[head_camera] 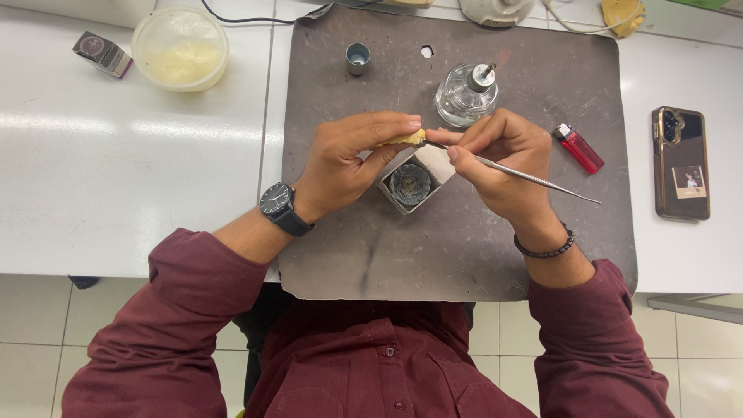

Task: The person holds a yellow dental arch model in one hand and uses a metal wax carving instrument to add and shape wax on the teeth of the model, repeatedly dipping the instrument tip near a lit alcohol lamp and into a small box of dark wax while rotating the model to work different areas.

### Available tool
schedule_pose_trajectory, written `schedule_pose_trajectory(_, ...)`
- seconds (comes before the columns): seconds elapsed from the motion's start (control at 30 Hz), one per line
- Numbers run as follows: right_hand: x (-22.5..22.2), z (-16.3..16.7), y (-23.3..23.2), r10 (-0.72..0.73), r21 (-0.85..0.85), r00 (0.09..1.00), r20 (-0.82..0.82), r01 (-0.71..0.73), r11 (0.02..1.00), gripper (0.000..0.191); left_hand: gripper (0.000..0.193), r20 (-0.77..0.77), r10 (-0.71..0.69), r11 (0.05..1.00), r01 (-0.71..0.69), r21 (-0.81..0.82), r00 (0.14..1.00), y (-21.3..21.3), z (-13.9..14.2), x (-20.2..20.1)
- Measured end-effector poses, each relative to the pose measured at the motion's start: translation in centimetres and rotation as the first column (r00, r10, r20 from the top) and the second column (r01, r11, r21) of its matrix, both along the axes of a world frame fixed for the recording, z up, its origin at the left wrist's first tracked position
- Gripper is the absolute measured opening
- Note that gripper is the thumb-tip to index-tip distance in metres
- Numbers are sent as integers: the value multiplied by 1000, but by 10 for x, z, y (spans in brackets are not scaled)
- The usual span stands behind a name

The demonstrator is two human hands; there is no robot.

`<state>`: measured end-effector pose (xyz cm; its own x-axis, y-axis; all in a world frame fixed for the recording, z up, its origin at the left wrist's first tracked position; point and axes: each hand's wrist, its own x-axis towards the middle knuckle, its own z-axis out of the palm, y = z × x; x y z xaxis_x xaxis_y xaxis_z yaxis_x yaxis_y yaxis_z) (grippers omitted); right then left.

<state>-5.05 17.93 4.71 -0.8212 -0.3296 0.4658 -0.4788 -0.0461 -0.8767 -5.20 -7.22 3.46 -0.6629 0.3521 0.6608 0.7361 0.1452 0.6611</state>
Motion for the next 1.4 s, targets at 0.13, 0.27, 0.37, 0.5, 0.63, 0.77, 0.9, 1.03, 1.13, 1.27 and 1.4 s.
schedule_pose_trajectory(0.13,0,0,0,5,-2,1000,-7,-5,1000,20,32,1,0,1000,0,2,1000,-1,-1,0)
schedule_pose_trajectory(0.27,0,0,-1,-3,0,1000,4,3,1000,20,32,-9,-6,1000,6,0,1000,-1,-2,-1)
schedule_pose_trajectory(0.37,-1,0,0,-8,14,1000,-5,8,1000,20,33,-21,-2,1000,1,-7,1000,0,-3,-2)
schedule_pose_trajectory(0.5,-1,1,1,9,-15,1000,-3,-9,1000,19,34,-18,2,1000,-2,-7,1000,-1,-2,-1)
schedule_pose_trajectory(0.63,-1,1,1,-2,12,1000,-29,2,1000,20,34,-16,9,1000,-9,-6,1000,-1,-1,0)
schedule_pose_trajectory(0.77,-1,3,1,-5,6,1000,-16,5,1000,20,34,-14,3,1000,-4,-7,1000,-1,0,0)
schedule_pose_trajectory(0.9,1,3,0,-7,10,1000,-13,7,1000,20,34,-9,5,1000,-5,-4,1000,-1,0,1)
schedule_pose_trajectory(1.03,1,3,0,-10,26,1000,-23,10,1000,20,34,-11,10,1000,-10,-6,1000,-1,-1,1)
schedule_pose_trajectory(1.13,0,3,-1,0,30,1000,-29,1,1000,20,35,-1,9,1000,-9,-2,1000,-2,-2,1)
schedule_pose_trajectory(1.27,2,4,-2,-4,40,1000,-22,5,999,20,35,-7,17,1000,-17,-6,1000,-2,-2,1)
schedule_pose_trajectory(1.4,2,5,-2,-7,47,1000,-17,8,999,20,35,10,8,1000,-8,-1,1000,-2,-1,0)
